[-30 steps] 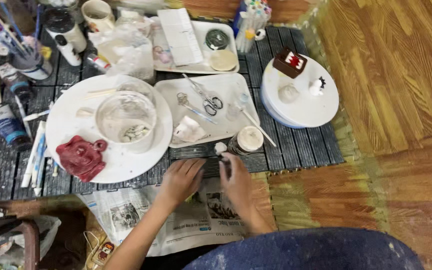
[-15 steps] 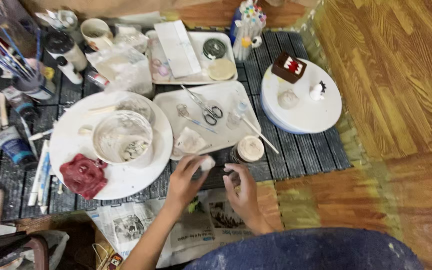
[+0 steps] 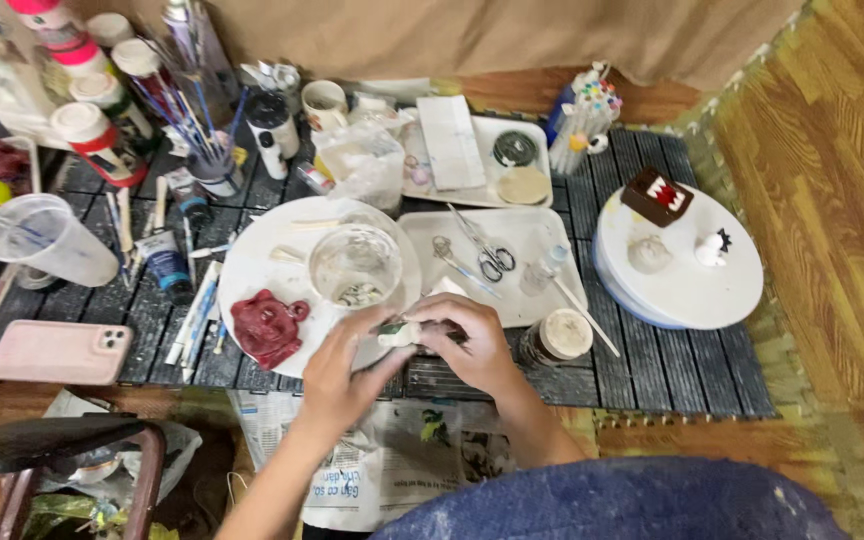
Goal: The person shapes a small clay figure by hand, repeatedly dipping it into a container of white powder and smoothing its surface. They then use scissors to trim excess material from the figure while seated at a cluttered craft table.
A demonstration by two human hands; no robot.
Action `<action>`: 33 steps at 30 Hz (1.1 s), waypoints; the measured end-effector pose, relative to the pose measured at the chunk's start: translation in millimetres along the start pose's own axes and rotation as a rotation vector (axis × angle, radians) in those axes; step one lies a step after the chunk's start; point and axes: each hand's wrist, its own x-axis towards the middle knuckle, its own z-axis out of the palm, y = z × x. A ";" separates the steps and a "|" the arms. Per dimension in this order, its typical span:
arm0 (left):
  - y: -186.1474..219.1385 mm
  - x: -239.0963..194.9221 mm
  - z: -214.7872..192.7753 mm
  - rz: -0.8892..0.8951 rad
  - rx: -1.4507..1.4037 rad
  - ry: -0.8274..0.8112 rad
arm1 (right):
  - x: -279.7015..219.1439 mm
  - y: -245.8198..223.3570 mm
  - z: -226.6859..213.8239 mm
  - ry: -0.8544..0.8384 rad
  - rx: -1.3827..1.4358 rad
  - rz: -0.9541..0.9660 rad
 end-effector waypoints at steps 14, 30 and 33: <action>-65.8 83.9 -62.8 -0.258 -0.205 -0.210 | 131.1 1.2 7.7 -0.228 -0.227 -0.154; -65.2 86.8 -60.1 -0.125 -0.140 -0.157 | 120.9 5.5 13.4 -0.205 -0.345 -0.065; -62.2 74.6 -48.8 -0.114 -0.105 -0.033 | 118.7 3.3 11.1 -0.211 -0.253 -0.058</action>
